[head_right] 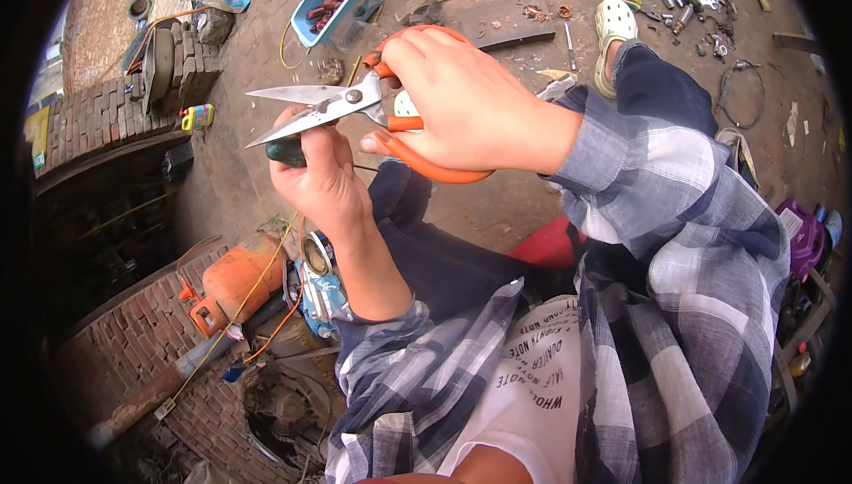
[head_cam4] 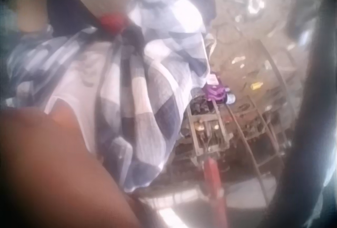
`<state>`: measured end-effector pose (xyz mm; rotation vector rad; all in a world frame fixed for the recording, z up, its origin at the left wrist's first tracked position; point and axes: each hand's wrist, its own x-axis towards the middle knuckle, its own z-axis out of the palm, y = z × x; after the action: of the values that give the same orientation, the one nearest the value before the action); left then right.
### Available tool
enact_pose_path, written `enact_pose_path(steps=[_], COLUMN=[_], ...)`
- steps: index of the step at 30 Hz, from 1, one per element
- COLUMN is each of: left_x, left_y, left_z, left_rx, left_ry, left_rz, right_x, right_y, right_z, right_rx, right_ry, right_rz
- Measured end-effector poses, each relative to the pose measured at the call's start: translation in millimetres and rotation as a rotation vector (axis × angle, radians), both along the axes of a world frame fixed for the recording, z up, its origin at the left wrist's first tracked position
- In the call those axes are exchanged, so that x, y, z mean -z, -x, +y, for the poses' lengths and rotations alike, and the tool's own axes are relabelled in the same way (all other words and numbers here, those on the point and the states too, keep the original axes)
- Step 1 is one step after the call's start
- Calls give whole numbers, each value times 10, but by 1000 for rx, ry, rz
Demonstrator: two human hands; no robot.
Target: The person sits on the floor and uses a screwdriver and shears to manipulate small metal components. They repeatedly cut, bend, and adjust the parts, occasionally placing them on a metal plate.
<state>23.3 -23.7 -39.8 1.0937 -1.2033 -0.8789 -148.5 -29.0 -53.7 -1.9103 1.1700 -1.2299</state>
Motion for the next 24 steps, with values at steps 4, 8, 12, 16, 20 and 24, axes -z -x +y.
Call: enact_pose_path(steps=[4, 8, 12, 16, 20, 24], left_x=[-14, 29, 44, 10, -5, 4], left_y=[24, 5, 24, -2, 20, 23], left_z=[-7, -4, 13, 32, 26, -9], left_rx=[-67, -92, -53, 30, 19, -22], left_ry=[11, 40, 76, 55, 33, 22], left_rz=[27, -20, 15, 29, 25, -1], right_x=[-43, -55, -41, -47, -36, -24], right_y=[23, 24, 25, 32, 45, 43], right_z=[21, 29, 36, 38, 34, 38], right_rx=[27, 9, -9, -33, -57, -58], right_ry=[49, 13, -28, -79, -100, -128], right_rz=[149, 152, 145, 157, 163, 159])
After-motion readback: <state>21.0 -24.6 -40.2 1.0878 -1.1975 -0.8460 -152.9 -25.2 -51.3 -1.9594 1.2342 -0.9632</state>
